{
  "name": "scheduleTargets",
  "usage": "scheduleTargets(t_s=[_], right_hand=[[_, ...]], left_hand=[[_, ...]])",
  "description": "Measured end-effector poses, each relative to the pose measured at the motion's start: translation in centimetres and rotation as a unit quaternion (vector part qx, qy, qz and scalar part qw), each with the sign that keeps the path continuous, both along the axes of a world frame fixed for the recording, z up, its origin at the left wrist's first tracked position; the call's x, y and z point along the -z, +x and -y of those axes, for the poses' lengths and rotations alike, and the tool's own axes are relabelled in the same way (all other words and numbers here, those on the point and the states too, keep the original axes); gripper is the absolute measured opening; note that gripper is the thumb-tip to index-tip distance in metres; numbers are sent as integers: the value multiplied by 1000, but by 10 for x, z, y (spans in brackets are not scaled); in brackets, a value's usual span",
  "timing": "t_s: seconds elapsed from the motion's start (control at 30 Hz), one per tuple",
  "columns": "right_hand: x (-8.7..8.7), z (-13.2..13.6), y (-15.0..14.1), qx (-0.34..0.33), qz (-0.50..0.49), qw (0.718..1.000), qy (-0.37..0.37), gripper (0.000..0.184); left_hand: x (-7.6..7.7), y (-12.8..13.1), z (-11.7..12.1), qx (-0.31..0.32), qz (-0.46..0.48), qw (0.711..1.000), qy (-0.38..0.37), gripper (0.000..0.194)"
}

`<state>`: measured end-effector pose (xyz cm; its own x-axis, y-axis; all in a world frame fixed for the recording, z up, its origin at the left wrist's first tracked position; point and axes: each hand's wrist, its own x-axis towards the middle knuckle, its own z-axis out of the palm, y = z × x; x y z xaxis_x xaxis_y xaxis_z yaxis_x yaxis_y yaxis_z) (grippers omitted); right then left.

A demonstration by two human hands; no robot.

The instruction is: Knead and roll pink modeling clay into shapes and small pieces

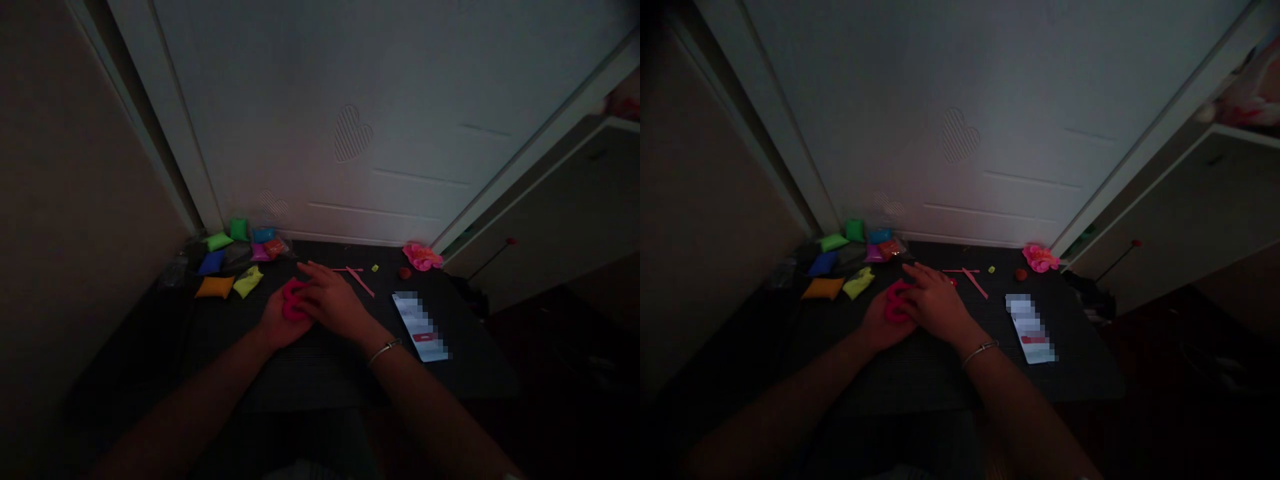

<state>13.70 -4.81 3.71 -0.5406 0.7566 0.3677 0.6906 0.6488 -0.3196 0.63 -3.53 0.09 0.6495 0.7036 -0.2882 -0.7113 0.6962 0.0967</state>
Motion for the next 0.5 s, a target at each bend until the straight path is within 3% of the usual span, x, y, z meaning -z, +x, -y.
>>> scheduleTargets(t_s=[0.17, 0.5], right_hand=[[-4, 2, 3, 0, -20, 1000, -10, 26], [1, 4, 6, 12, -17, 1000, -11, 20]], left_hand=[[1, -2, -1, 4, -12, 1000, 24, 29], [-4, -2, 2, -13, -10, 1000, 22, 28]])
